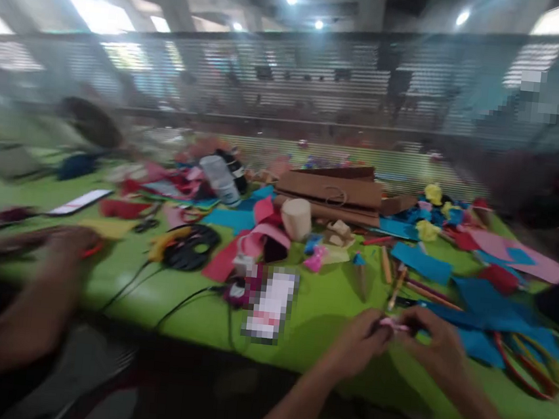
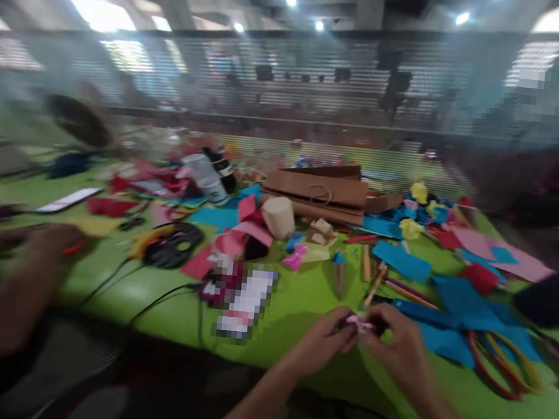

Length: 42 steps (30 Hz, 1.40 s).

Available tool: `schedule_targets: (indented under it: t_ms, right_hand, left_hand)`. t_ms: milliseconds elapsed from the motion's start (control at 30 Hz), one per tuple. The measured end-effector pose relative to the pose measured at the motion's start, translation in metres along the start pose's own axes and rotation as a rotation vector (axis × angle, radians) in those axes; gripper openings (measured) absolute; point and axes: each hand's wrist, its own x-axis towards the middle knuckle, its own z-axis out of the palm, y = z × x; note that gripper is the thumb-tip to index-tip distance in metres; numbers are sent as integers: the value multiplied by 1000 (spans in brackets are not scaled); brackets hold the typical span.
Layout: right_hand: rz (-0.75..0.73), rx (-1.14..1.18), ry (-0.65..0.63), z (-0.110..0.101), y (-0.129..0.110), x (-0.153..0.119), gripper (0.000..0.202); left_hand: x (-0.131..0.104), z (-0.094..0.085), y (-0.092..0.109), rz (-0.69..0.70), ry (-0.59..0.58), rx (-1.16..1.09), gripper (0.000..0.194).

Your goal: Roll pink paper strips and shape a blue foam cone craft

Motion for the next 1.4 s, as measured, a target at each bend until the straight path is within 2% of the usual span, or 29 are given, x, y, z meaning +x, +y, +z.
schedule_targets:
  t_ms: [100, 167, 233, 333, 433, 567, 733, 900, 1000, 1133, 1300, 1400]
  right_hand:
    - [225, 244, -57, -3, 21, 5, 24]
    - [308, 381, -94, -3, 32, 11, 32]
    - [342, 452, -76, -1, 38, 16, 36]
    - [341, 516, -1, 4, 36, 23, 36]
    - [317, 538, 57, 8, 31, 28, 33]
    - [290, 531, 61, 7, 27, 32, 33]
    - [326, 736, 103, 5, 18, 34, 33]
    - [340, 727, 68, 5, 13, 33, 35]
    - [300, 689, 13, 4, 13, 30, 29]
    - [288, 713, 2, 2, 10, 27, 26]
    - [352, 823, 7, 1, 5, 27, 27]
    - [408, 889, 6, -3, 4, 27, 27]
  left_hand:
    - [2, -3, 0, 19, -18, -60, 31]
    - [4, -5, -2, 6, -18, -121, 38]
    - [4, -7, -4, -4, -13, -157, 44]
    - [4, -10, -3, -10, 12, -175, 49]
    - [3, -12, 1, -28, 84, -187, 47]
    - [2, -14, 6, -8, 130, -202, 45]
    - [2, -14, 7, -5, 135, -173, 47]
    - [3, -12, 3, 12, 147, -86, 39]
    - [5, -9, 3, 37, 210, 26, 31]
    - [9, -8, 6, 84, 275, 168, 25]
    - [12, -6, 7, 152, 303, 242, 20]
    - [12, -5, 6, 142, 324, 299, 21]
